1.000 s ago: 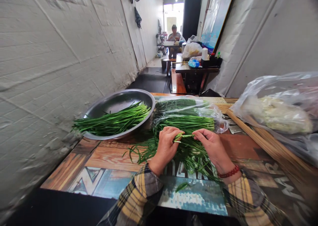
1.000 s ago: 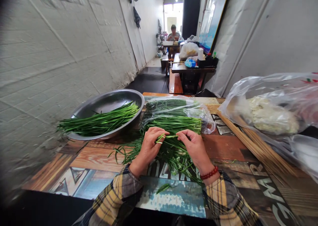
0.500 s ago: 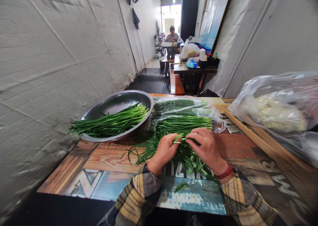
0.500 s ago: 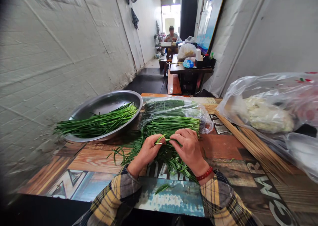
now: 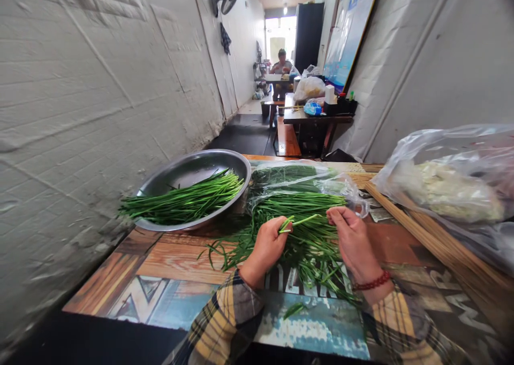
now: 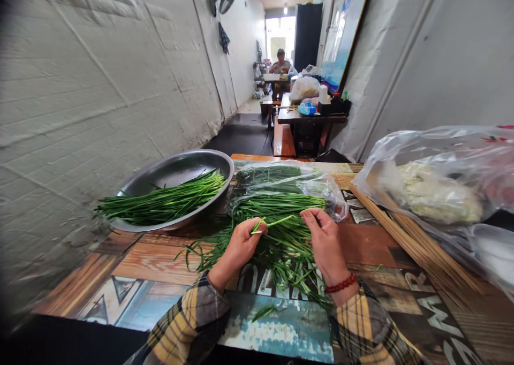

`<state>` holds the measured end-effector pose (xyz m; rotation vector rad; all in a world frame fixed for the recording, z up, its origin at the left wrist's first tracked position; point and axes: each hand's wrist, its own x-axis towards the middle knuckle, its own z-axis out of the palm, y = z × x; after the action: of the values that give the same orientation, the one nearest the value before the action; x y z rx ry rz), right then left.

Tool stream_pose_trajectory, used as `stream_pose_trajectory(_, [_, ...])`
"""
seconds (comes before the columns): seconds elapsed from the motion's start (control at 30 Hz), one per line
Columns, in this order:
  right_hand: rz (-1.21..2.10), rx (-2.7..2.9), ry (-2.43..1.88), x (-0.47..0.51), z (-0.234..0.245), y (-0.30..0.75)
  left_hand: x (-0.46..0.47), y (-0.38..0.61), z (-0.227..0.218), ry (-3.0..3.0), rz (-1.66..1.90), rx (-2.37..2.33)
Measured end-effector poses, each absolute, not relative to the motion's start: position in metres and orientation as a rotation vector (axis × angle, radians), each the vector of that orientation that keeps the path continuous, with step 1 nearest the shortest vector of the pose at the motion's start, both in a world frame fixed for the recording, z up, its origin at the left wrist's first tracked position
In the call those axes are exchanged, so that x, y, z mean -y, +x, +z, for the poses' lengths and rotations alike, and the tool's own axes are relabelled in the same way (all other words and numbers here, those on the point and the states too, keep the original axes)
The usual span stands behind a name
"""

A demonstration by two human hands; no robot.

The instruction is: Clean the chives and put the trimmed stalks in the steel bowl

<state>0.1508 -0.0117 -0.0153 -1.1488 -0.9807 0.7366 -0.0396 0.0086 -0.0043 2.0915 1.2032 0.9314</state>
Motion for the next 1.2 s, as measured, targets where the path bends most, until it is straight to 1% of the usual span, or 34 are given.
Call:
stream_pose_trajectory(0.13, [0.733,1.269,-1.166,0.018,-0.006,0.158,-0.008,-0.040,-0.002,2.108,0.955,-1.246])
stream_pose_trajectory(0.23, [0.629,1.441,-1.214,0.021,-0.003,0.159,-0.007,-0.039,-0.001,2.119,0.978,-1.252])
stream_pose_trajectory(0.33, [0.467,1.366,-1.289,0.018,-0.005,0.159,-0.007,-0.039,-0.003,2.151,0.975,-1.241])
stream_pose_trajectory(0.4, [0.425,1.355,-1.311,0.014,-0.008,0.159,-0.008,-0.039,-0.005,2.171,0.977,-1.230])
stream_pose_trajectory(0.53, [0.459,1.366,-1.327,0.010,-0.014,0.159,-0.009,-0.039,-0.008,2.212,0.961,-1.213])
stream_pose_trajectory(0.7, [0.446,1.143,-1.304,0.011,-0.018,0.166,-0.009,-0.040,-0.010,2.314,0.930,-1.216])
stream_pose_trajectory(0.87, [0.504,1.288,-1.272,0.014,-0.012,0.165,-0.007,-0.042,-0.009,2.353,0.951,-1.239])
stream_pose_trajectory(1.1, [0.365,1.464,-1.252,0.010,-0.012,0.159,-0.005,-0.040,-0.005,2.442,0.845,-1.254])
stream_pose_trajectory(1.2, [0.316,1.335,-1.274,0.008,-0.016,0.165,-0.005,-0.040,-0.005,2.460,0.856,-1.287])
